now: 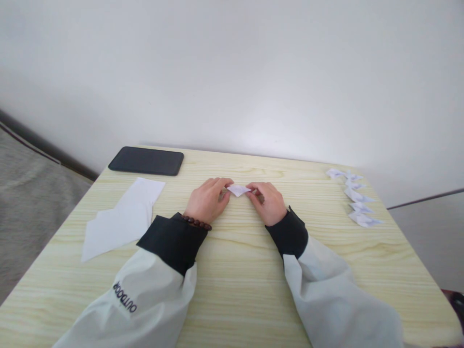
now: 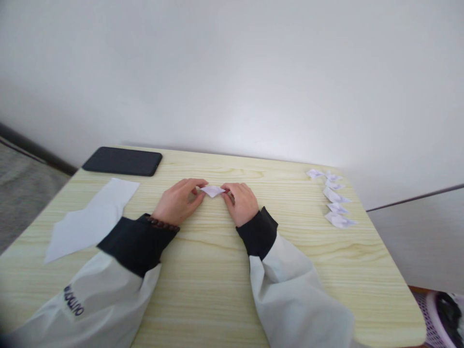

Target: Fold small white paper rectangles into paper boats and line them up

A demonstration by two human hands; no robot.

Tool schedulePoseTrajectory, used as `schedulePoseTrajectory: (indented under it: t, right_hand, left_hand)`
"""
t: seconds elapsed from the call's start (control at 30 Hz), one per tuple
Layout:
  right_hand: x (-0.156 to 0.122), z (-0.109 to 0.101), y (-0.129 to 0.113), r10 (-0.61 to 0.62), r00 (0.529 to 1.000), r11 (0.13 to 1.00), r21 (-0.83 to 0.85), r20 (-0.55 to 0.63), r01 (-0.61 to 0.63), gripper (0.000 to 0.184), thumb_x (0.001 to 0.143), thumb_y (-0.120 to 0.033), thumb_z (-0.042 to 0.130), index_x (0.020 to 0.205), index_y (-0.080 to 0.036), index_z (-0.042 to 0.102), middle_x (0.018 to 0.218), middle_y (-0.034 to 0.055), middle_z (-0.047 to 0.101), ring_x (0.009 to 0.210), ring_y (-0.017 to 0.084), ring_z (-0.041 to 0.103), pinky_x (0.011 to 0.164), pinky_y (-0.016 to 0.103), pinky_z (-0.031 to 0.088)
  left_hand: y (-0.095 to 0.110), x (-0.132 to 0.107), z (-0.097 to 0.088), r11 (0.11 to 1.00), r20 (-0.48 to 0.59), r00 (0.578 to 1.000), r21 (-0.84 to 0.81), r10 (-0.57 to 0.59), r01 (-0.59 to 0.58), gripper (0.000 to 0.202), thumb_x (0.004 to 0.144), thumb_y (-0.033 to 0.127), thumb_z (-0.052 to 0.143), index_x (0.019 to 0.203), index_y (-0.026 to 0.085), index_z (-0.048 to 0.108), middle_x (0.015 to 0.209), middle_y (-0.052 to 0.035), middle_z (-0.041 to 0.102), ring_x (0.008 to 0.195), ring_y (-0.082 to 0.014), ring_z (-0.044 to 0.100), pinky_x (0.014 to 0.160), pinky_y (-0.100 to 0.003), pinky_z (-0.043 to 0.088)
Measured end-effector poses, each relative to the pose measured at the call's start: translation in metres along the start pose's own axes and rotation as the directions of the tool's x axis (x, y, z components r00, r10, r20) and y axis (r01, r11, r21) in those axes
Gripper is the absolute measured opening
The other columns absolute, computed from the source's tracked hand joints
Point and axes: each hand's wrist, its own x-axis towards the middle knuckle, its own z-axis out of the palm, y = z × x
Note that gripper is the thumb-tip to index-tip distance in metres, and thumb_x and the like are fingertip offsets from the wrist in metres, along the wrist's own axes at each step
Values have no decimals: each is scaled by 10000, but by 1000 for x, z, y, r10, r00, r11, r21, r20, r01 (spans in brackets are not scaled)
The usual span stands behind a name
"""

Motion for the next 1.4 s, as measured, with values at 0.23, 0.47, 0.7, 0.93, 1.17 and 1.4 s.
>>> schedulePoseTrajectory:
  t: [0.23, 0.47, 0.7, 0.93, 1.17, 1.4]
  right_hand:
    - [1, -3, 0, -46, 999, 999, 22, -19, 46, 153, 869, -191, 528, 924, -173, 670, 858, 38, 706, 797, 175, 605, 758, 303, 473]
    - [1, -2, -2, -32, 999, 999, 34, -6, 32, 160, 877, -223, 527, 918, -192, 678, 859, 39, 708, 792, 177, 608, 757, 314, 482]
    - [1, -3, -2, -9, 1000, 999, 40, 5, 8, 175, 884, -240, 516, 916, -203, 685, 869, 40, 707, 811, 179, 609, 772, 322, 482]
    - [0, -1, 0, -12, 1000, 999, 31, -2, 12, 162, 876, -222, 531, 921, -187, 682, 868, 40, 707, 816, 181, 611, 786, 321, 480]
    - [0, -1, -1, -10, 1000, 1000, 22, 3, 10, 168, 882, -230, 521, 918, -203, 683, 875, 37, 708, 819, 181, 615, 780, 326, 484]
    - [0, -5, 1, -28, 1000, 999, 33, 11, 28, 213, 894, -223, 489, 962, -215, 690, 904, 49, 701, 843, 188, 611, 785, 341, 498]
  left_hand:
    - [2, 0, -2, 999, -8, 999, 0, 44, -44, 232, 816, 186, 522, 1007, 218, 649, 943, -21, 669, 884, -179, 601, 783, -294, 482]
    - [-1, 0, -1, 995, 29, 995, 23, 94, -95, 231, 834, 190, 503, 972, 235, 683, 943, -31, 657, 898, -182, 591, 811, -303, 481]
    - [-1, 0, 0, 998, 7, 998, 9, 61, -61, 259, 826, 191, 513, 1045, 214, 650, 954, -35, 669, 913, -190, 591, 816, -312, 482]
    - [0, 0, -1, 995, 33, 995, 27, 94, -95, 256, 834, 180, 487, 1004, 227, 673, 946, -35, 659, 901, -191, 585, 822, -321, 481]
    - [-1, 0, 0, 1000, -4, 1000, 20, -15, 15, 322, 816, 203, 528, 1132, 188, 592, 962, -47, 675, 928, -206, 590, 819, -333, 481]
    - [-5, 2, -2, 1000, -10, 1000, -16, -20, 20, 214, 866, 288, 509, 939, 202, 690, 902, -41, 707, 861, -199, 616, 780, -319, 480]
